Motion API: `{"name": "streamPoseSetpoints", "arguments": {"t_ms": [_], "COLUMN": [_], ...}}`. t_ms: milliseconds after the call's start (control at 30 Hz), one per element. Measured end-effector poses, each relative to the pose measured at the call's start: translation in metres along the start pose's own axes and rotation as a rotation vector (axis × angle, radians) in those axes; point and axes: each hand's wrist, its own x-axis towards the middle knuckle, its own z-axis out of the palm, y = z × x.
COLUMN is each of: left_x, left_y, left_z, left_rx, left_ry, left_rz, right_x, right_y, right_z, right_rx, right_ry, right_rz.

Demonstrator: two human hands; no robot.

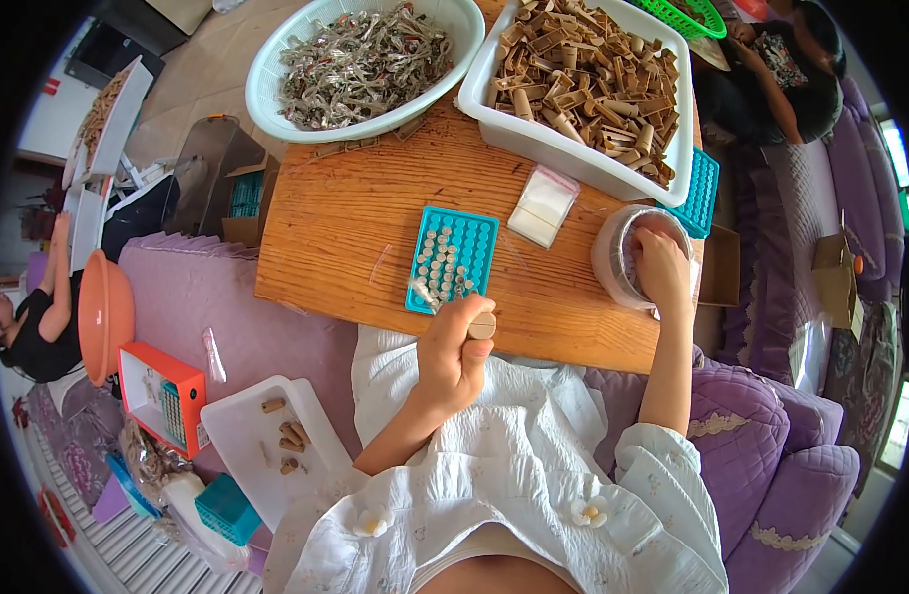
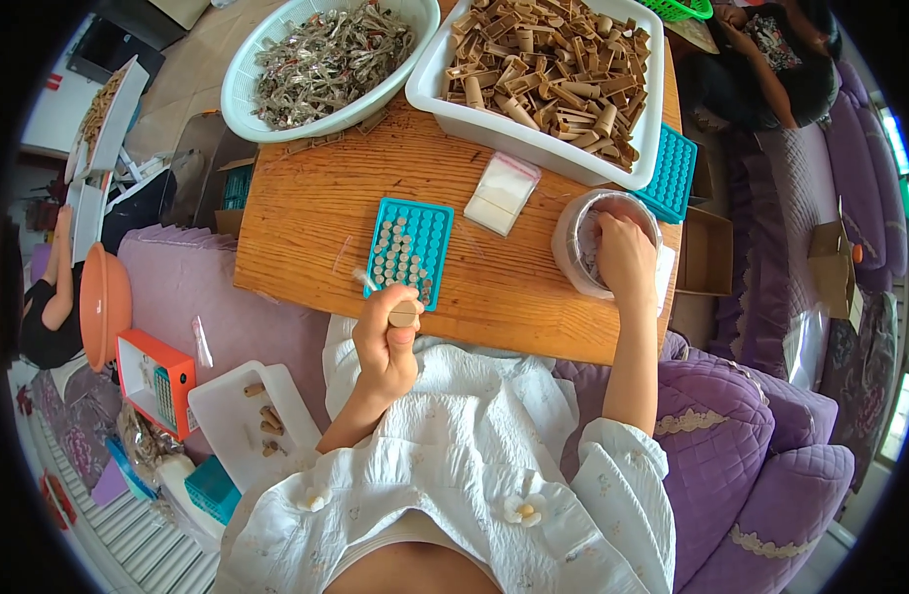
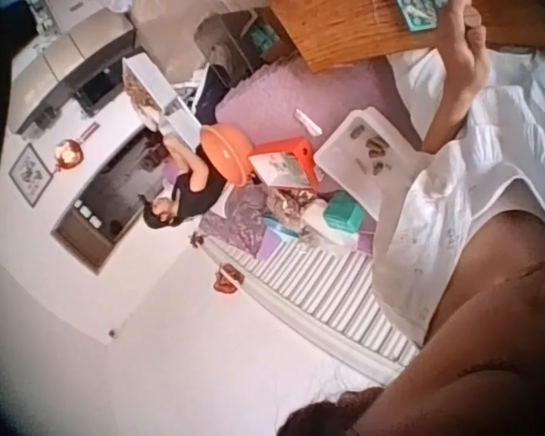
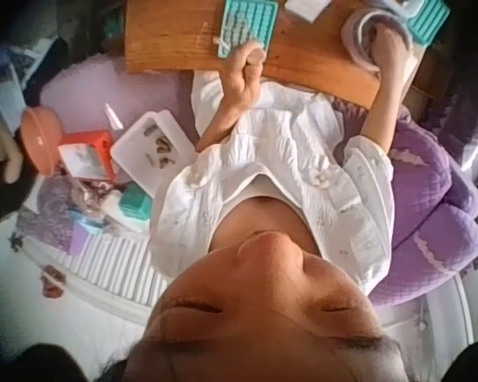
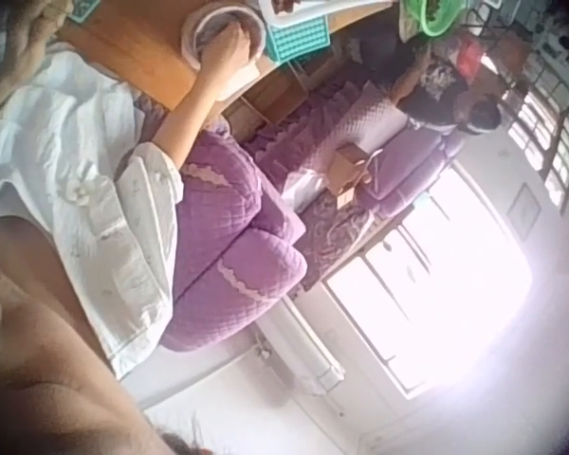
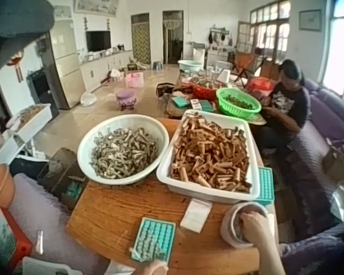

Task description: The person assembles firecracker components by hand, taking cardboard tubes, fuses, and end caps from containers and trays on the table and fitting them together.

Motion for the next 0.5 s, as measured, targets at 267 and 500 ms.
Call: {"name": "streamPoseSetpoints", "arguments": {"t_ms": [267,500], "left_x": [0.008,0.009], "left_y": [0.004,0.01], "left_z": [-0.001,-0.012], "left_rx": [0.169,-0.349], "left_ry": [0.056,-0.015], "left_rz": [0.154,-0.246], "right_x": [-0.009,-0.024], "right_y": [-0.014,-0.032], "right_z": [-0.026,-0.042], "right_rx": [0.415,0.566], "right_ry": [0.22,0.323], "right_rz": [0.047,0.062]}}
